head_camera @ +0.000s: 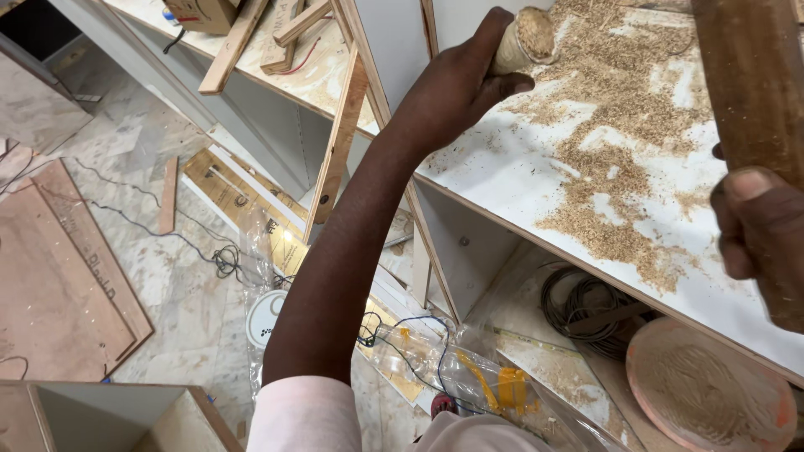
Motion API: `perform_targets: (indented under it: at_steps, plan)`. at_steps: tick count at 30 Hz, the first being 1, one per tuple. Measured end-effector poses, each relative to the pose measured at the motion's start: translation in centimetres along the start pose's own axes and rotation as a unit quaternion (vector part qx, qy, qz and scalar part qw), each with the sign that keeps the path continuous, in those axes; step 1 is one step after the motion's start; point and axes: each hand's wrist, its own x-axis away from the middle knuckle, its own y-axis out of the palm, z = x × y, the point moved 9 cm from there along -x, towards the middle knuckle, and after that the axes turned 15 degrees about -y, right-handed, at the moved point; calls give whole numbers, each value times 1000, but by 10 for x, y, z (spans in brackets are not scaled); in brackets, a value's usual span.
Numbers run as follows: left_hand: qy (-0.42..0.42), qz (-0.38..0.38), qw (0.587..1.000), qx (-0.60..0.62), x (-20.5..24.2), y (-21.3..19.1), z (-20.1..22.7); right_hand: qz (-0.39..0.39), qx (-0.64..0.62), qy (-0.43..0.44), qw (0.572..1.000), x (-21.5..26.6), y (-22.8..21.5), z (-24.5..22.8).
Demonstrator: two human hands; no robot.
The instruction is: The person holds a hammer in their right hand and repeatedly strikes the handles of a chisel and a wood plane resting on a white workbench. The person adjusts the position of the tools between strikes to hit different sections of the handles.
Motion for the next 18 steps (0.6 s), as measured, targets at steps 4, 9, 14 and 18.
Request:
perform_targets:
  at_steps: [4, 9, 14, 18]
  plan:
    - [-35, -36, 999, -4, -2, 8, -5, -46, 29, -4, 999, 1, 3, -6]
    - [-9, -26, 1000, 11, -2, 4, 0, -7, 28, 0, 1000, -2, -3, -13]
    - [-31, -32, 999, 22, -7, 3, -7, -31, -3, -42, 999, -2, -9, -26]
    - [-69, -51, 996, 2, -8, 5, -17, -78, 24, -4, 997, -12, -1, -21]
